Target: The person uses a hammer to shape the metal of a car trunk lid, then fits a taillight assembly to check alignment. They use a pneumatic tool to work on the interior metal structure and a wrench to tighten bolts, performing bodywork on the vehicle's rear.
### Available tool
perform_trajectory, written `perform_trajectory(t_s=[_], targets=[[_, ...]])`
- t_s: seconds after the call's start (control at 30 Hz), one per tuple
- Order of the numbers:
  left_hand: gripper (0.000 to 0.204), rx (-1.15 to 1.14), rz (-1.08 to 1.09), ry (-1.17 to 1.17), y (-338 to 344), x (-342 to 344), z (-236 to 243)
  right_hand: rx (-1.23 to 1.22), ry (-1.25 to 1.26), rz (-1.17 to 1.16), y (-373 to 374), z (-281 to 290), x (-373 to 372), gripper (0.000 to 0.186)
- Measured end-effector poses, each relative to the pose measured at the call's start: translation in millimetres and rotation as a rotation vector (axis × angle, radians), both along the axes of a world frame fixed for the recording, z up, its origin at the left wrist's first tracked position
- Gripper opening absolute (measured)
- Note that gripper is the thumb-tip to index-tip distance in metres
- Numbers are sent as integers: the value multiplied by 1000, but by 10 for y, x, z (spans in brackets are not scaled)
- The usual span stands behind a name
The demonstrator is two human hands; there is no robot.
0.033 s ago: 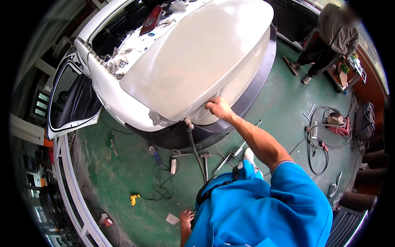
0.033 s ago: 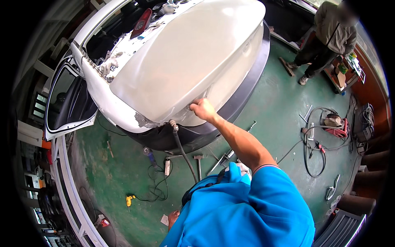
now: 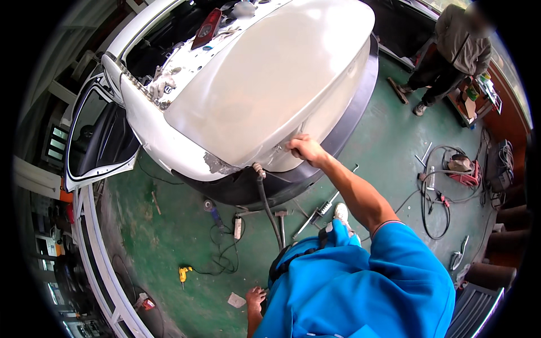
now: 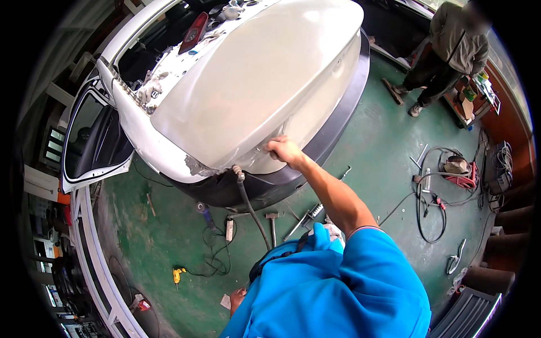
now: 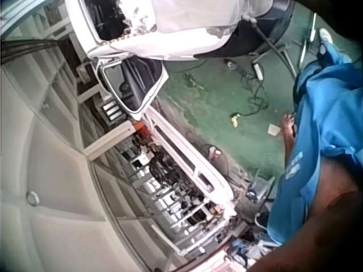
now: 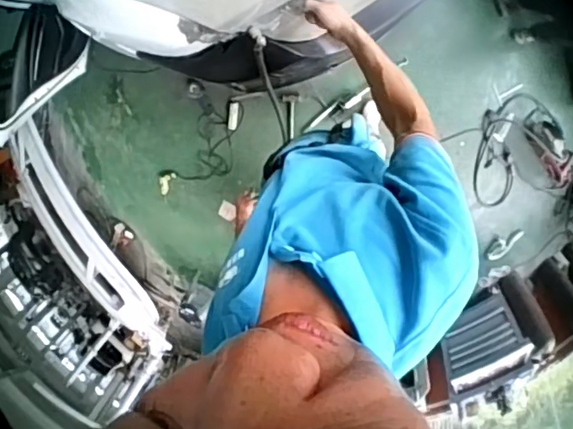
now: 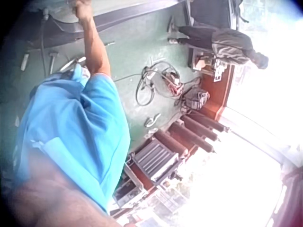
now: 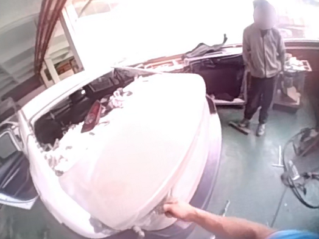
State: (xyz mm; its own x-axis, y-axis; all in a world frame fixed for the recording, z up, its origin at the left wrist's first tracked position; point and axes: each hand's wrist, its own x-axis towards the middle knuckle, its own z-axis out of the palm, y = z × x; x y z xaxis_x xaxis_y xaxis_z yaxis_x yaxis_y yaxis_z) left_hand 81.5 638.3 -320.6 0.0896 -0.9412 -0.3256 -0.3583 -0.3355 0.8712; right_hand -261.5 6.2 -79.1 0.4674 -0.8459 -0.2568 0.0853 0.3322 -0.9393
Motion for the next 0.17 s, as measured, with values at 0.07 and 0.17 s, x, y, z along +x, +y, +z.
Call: perform_trajectory(t_s=[0.07,0.17], targets=[[39,-39,96,114,31,11,-33,37,-25,-51,187,96,-151,22],[42,-82,150,214,-27,-71,-103,163,-414,27,293,-322,-414,26]])
